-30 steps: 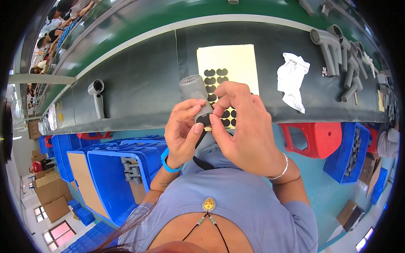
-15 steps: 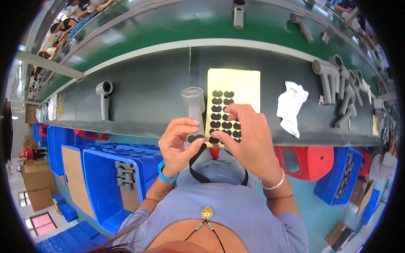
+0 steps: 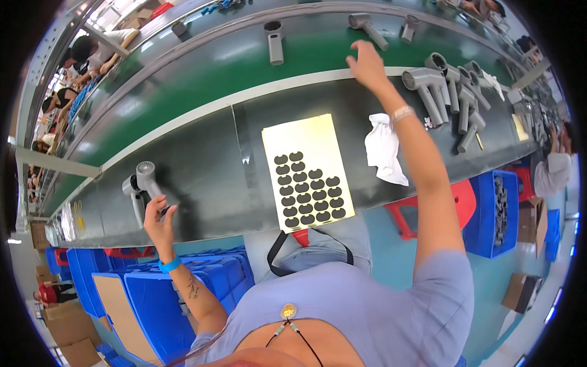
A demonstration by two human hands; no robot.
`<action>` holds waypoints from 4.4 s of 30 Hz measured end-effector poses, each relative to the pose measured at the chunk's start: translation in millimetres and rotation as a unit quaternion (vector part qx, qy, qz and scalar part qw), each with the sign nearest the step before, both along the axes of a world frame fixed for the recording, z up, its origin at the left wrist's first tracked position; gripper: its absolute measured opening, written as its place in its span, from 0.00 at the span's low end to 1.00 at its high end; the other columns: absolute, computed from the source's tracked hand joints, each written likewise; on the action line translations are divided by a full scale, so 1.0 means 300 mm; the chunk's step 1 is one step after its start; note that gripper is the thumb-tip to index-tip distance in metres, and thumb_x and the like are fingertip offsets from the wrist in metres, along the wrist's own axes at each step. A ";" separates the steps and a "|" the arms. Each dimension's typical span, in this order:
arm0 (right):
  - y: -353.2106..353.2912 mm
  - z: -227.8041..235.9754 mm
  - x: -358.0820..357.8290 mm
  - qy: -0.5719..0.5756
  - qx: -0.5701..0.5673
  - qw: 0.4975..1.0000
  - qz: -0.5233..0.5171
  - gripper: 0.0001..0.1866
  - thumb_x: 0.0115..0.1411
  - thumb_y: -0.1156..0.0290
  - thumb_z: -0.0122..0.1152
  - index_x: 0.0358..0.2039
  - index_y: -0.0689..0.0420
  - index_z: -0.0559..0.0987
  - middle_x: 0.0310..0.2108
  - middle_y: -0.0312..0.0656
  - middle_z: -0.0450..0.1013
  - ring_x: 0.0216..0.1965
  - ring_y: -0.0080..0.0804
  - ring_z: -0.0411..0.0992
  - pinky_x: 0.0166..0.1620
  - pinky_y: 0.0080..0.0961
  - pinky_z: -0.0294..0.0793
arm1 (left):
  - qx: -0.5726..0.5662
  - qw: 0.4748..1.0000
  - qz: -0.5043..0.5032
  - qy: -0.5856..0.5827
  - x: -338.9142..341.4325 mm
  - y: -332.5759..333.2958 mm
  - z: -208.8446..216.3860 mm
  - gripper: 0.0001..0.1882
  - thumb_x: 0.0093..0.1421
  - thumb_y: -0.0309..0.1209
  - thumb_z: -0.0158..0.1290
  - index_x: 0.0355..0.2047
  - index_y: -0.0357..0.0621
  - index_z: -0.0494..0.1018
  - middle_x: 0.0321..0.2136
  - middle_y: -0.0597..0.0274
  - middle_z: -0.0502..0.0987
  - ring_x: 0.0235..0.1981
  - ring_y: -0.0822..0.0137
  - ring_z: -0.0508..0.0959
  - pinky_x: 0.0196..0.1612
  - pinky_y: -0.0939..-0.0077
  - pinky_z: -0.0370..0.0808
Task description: The person peels adhesive pads from a sticker sheet and sticks them onto the bases of hand fan handles by hand.
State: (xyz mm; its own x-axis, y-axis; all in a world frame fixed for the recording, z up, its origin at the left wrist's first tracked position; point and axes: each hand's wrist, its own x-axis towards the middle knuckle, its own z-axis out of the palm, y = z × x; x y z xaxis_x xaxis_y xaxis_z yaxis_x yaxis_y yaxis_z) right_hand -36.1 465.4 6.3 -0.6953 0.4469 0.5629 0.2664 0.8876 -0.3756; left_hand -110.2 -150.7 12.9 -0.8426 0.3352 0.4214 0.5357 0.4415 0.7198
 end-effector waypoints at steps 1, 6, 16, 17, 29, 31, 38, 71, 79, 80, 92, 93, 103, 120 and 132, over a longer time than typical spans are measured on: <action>0.095 -0.005 -0.023 -0.002 0.003 0.999 -0.054 0.16 0.56 0.66 0.62 0.44 0.55 0.74 0.50 0.48 0.69 0.52 0.49 0.68 0.55 0.41 0.67 | -0.013 1.000 0.006 0.003 -0.012 -0.012 -0.002 0.12 0.50 0.13 0.60 0.34 0.34 0.72 0.43 0.56 0.77 0.42 0.67 0.76 0.42 0.77 0.76; 0.274 -0.005 -0.109 -0.171 0.047 0.970 -0.169 0.14 0.57 0.63 0.60 0.45 0.43 0.76 0.50 0.46 0.69 0.52 0.52 0.68 0.53 0.56 0.65 | -0.076 0.996 0.033 0.039 0.004 -0.045 0.007 0.12 0.50 0.11 0.55 0.35 0.35 0.75 0.49 0.57 0.76 0.41 0.63 0.77 0.39 0.74 0.77; 0.106 -0.064 -0.344 -0.144 0.043 0.988 -0.044 0.15 0.59 0.65 0.45 0.39 0.46 0.81 0.39 0.57 0.73 0.46 0.58 0.67 0.49 0.53 0.68 | -0.136 0.985 0.086 0.066 0.034 -0.064 -0.085 0.12 0.58 0.15 0.50 0.40 0.39 0.78 0.55 0.61 0.73 0.44 0.63 0.75 0.40 0.75 0.74; 0.057 -0.089 -0.383 -0.151 0.083 0.984 -0.039 0.16 0.58 0.67 0.45 0.41 0.47 0.81 0.38 0.59 0.72 0.45 0.59 0.67 0.49 0.54 0.67 | -0.141 0.980 0.103 0.091 0.032 -0.053 -0.089 0.11 0.59 0.17 0.50 0.40 0.40 0.78 0.55 0.61 0.73 0.44 0.62 0.75 0.40 0.75 0.74; -0.492 0.028 -0.639 -0.122 -0.103 0.983 -0.089 0.39 0.52 0.38 0.58 0.39 0.70 0.79 0.53 0.61 0.58 0.50 0.58 0.60 0.53 0.46 0.64 | -0.141 0.974 0.137 0.114 0.034 -0.003 -0.127 0.09 0.60 0.25 0.54 0.40 0.43 0.80 0.58 0.62 0.71 0.52 0.56 0.70 0.52 0.65 0.68; -0.481 0.008 -0.656 -0.118 -0.109 0.984 -0.079 0.35 0.52 0.41 0.60 0.39 0.67 0.79 0.52 0.60 0.59 0.49 0.57 0.61 0.52 0.46 0.65 | -0.142 0.973 0.132 0.123 0.035 -0.005 -0.121 0.09 0.60 0.25 0.54 0.40 0.42 0.80 0.58 0.61 0.70 0.52 0.56 0.70 0.52 0.65 0.68; -0.440 0.005 -0.622 -0.095 -0.141 0.984 -0.056 0.30 0.51 0.45 0.62 0.33 0.65 0.81 0.52 0.64 0.60 0.46 0.59 0.67 0.47 0.43 0.73 | -0.140 0.974 0.133 0.118 0.040 -0.007 -0.121 0.09 0.61 0.26 0.53 0.39 0.41 0.80 0.59 0.62 0.70 0.52 0.57 0.70 0.53 0.67 0.67; -0.188 0.200 0.326 0.044 -0.066 0.995 -0.068 0.19 0.60 0.52 0.58 0.42 0.54 0.77 0.40 0.45 0.75 0.44 0.41 0.74 0.45 0.40 0.72 | -0.187 0.960 0.136 0.158 0.051 -0.008 -0.126 0.09 0.60 0.28 0.54 0.39 0.43 0.80 0.59 0.61 0.69 0.58 0.54 0.65 0.60 0.63 0.62; 0.454 -0.056 -0.229 -0.106 -0.055 0.985 -0.128 0.32 0.58 0.41 0.55 0.58 0.44 0.67 0.42 0.68 0.70 0.48 0.67 0.70 0.51 0.47 0.70 | -0.166 0.966 0.129 0.152 0.035 0.008 -0.122 0.08 0.58 0.26 0.55 0.38 0.44 0.80 0.58 0.61 0.70 0.58 0.53 0.66 0.59 0.62 0.63; 0.496 -0.090 -0.245 -0.133 -0.038 0.981 -0.139 0.34 0.58 0.39 0.54 0.60 0.42 0.66 0.43 0.70 0.69 0.51 0.68 0.67 0.53 0.48 0.69 | -0.162 0.967 0.127 0.149 0.031 0.012 -0.123 0.08 0.58 0.25 0.55 0.38 0.43 0.80 0.58 0.61 0.70 0.58 0.53 0.66 0.59 0.62 0.63; 0.146 0.154 0.145 0.174 -0.496 0.841 0.128 0.22 0.65 0.68 0.41 0.59 0.57 0.64 0.36 0.41 0.69 0.28 0.20 0.63 0.28 0.16 0.62 | -0.162 0.964 0.146 0.149 0.048 -0.012 -0.129 0.08 0.59 0.25 0.54 0.38 0.42 0.80 0.58 0.60 0.70 0.58 0.54 0.67 0.59 0.63 0.63; 0.082 0.155 0.241 0.204 -0.503 0.828 0.138 0.23 0.65 0.68 0.41 0.61 0.56 0.62 0.38 0.41 0.69 0.28 0.20 0.64 0.28 0.18 0.63 | -0.165 0.963 0.145 0.155 0.041 -0.009 -0.131 0.08 0.59 0.26 0.54 0.38 0.42 0.80 0.58 0.60 0.70 0.57 0.54 0.67 0.58 0.63 0.64; -0.228 -0.067 0.615 0.233 -0.550 0.799 0.062 0.24 0.66 0.68 0.41 0.61 0.58 0.60 0.42 0.44 0.71 0.33 0.22 0.67 0.37 0.18 0.67 | -0.159 0.964 0.140 0.161 0.031 -0.010 -0.149 0.09 0.59 0.25 0.53 0.38 0.40 0.80 0.58 0.62 0.70 0.56 0.55 0.68 0.57 0.64 0.65; -0.009 -0.036 0.710 0.074 0.034 0.978 -0.190 0.14 0.58 0.65 0.61 0.43 0.55 0.77 0.49 0.45 0.70 0.52 0.47 0.67 0.53 0.40 0.64 | -0.156 0.964 0.135 0.168 0.035 -0.007 -0.141 0.08 0.59 0.25 0.53 0.38 0.40 0.80 0.59 0.62 0.70 0.57 0.55 0.67 0.57 0.64 0.64; 0.063 -0.056 0.696 -0.092 0.097 0.936 -0.327 0.22 0.52 0.54 0.68 0.37 0.60 0.80 0.54 0.45 0.65 0.59 0.45 0.60 0.55 0.46 0.60 | -0.213 0.943 0.106 0.232 0.027 -0.022 -0.132 0.10 0.58 0.27 0.54 0.40 0.45 0.80 0.61 0.59 0.67 0.65 0.47 0.58 0.63 0.55 0.57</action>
